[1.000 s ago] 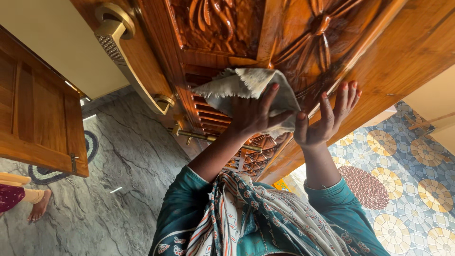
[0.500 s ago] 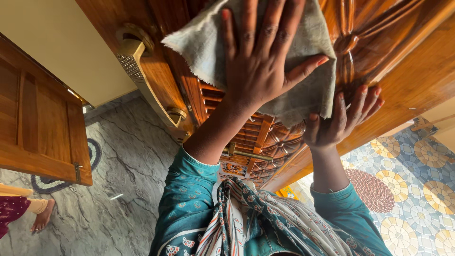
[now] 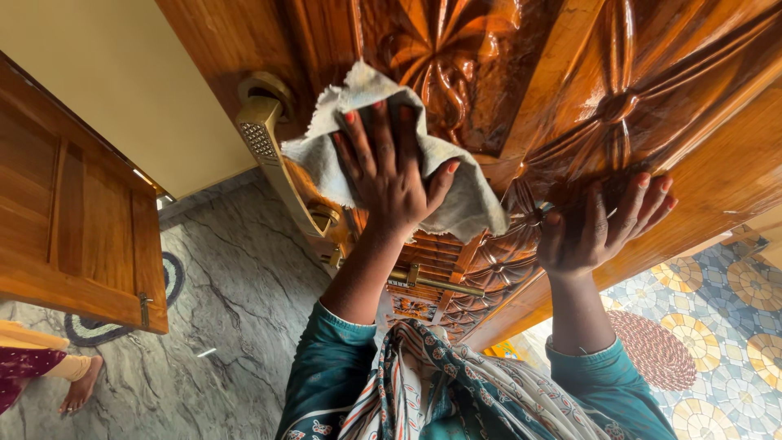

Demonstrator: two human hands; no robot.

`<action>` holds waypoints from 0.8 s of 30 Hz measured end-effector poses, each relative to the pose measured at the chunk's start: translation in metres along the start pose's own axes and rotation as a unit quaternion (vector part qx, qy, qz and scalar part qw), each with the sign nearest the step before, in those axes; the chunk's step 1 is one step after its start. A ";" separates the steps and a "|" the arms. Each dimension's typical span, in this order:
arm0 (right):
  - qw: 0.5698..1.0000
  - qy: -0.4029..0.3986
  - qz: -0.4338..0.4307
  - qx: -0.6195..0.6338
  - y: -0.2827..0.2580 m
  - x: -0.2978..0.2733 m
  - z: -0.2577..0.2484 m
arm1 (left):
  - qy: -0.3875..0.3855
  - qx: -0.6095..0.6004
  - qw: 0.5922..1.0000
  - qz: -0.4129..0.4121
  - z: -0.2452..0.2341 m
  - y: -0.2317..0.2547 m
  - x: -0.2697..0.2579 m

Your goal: The person wipes the surface of a wooden door with a cloth. They clean the carved details, the handle, and the lock area systematically.

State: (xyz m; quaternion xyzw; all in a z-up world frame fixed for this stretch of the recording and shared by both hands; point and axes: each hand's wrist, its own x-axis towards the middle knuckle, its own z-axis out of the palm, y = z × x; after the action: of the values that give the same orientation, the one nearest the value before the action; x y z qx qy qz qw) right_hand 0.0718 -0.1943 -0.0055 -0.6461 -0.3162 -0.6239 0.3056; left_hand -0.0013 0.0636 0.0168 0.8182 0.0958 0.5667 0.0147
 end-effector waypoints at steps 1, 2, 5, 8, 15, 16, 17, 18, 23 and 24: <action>1.000 0.004 0.002 -0.004 0.000 -0.001 0.001 | 0.016 0.000 1.000 0.002 0.006 -0.004 -0.010; 1.000 0.007 0.004 -0.007 0.000 -0.002 0.002 | 0.033 0.001 0.999 0.003 0.013 -0.007 -0.020; 1.000 0.016 0.006 -0.014 -0.001 -0.002 0.004 | 0.036 0.000 0.999 0.007 0.027 -0.017 -0.055; 1.000 0.013 0.009 -0.019 -0.002 -0.001 0.003 | 0.011 -0.003 1.000 -0.014 0.038 -0.023 -0.088; 0.999 -0.029 0.028 0.017 -0.023 -0.007 0.004 | -0.177 0.058 0.976 -0.114 0.032 -0.009 -0.135; 0.999 -0.036 0.029 0.017 -0.028 -0.008 0.006 | -0.165 0.029 0.980 -0.111 0.029 -0.009 -0.133; 0.998 -0.043 0.030 0.017 -0.033 -0.010 0.008 | -0.153 0.000 0.982 -0.109 0.025 -0.010 -0.128; 0.998 -0.050 0.032 0.016 -0.038 -0.012 0.009 | -0.141 -0.031 0.984 -0.106 0.021 -0.011 -0.122; 0.990 -0.120 0.006 0.071 -0.061 -0.023 0.018 | -0.032 -0.057 0.997 -0.041 0.010 -0.030 -0.063; 0.988 -0.133 -0.001 0.077 -0.065 -0.025 0.020 | -0.028 -0.056 0.997 -0.032 0.006 -0.033 -0.051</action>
State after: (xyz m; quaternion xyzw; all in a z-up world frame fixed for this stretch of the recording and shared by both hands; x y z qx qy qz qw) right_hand 0.0323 -0.1394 -0.0314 -0.6976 -0.4016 -0.5064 0.3093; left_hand -0.0176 0.0875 -0.0369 0.8283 0.0899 0.5470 0.0816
